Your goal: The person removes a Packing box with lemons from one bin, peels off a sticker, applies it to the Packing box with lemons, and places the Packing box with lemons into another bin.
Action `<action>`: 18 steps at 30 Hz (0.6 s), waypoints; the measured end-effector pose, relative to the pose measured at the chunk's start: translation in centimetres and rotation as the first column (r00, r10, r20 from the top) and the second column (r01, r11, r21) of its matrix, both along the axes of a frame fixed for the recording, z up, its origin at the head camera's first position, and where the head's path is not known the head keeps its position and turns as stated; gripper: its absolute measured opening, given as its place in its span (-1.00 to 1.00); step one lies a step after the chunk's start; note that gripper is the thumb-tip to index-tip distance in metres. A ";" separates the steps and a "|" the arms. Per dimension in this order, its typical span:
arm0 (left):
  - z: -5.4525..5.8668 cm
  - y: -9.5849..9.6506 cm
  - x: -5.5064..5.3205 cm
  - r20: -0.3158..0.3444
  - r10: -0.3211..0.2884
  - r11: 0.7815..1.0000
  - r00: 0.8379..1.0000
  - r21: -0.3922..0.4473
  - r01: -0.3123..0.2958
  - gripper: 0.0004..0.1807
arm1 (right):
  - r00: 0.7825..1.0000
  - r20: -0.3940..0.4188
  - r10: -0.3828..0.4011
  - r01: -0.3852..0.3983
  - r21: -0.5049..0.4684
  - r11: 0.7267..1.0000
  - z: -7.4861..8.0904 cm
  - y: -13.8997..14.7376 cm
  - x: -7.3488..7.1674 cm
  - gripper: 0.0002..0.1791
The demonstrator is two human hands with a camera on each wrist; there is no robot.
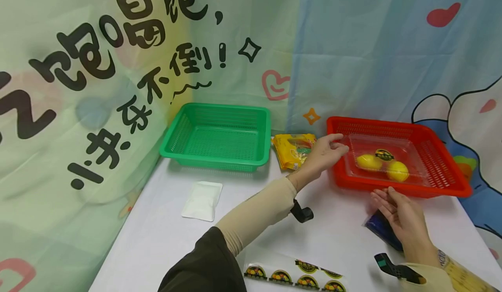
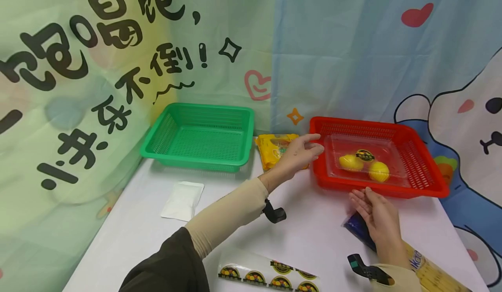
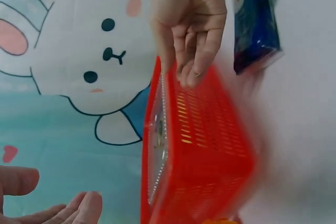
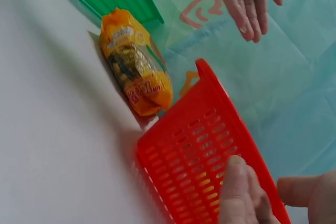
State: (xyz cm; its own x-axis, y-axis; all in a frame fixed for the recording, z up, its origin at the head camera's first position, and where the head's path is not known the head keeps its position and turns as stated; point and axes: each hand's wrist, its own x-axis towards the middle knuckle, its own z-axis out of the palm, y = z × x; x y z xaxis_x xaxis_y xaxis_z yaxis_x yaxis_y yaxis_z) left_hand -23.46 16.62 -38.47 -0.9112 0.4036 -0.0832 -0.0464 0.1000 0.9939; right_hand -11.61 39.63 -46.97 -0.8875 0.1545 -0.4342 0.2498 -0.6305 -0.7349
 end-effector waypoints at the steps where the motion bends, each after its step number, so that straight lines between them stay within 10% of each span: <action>1: -0.2 -0.5 0.1 0.013 -0.002 1.000 1.000 0.020 0.002 -0.54 | 0.999 -0.019 0.036 -0.036 0.001 0.999 0.0 -0.1 -0.1 -0.82; 18: -5.8 -6.0 3.3 0.158 -0.051 0.985 0.986 0.171 0.024 -0.61 | 0.924 -0.226 0.309 -0.292 0.108 0.950 -0.4 -2.9 0.0 -0.69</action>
State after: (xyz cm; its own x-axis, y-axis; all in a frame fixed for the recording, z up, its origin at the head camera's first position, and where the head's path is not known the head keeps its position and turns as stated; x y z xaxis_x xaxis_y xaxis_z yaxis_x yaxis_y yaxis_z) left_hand -20.20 10.62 -44.26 -0.8752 0.4580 -0.1558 -0.2067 -0.0627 0.9764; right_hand -11.59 36.76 -47.38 -0.9726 -0.1128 -0.2033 0.2323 -0.4973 -0.8359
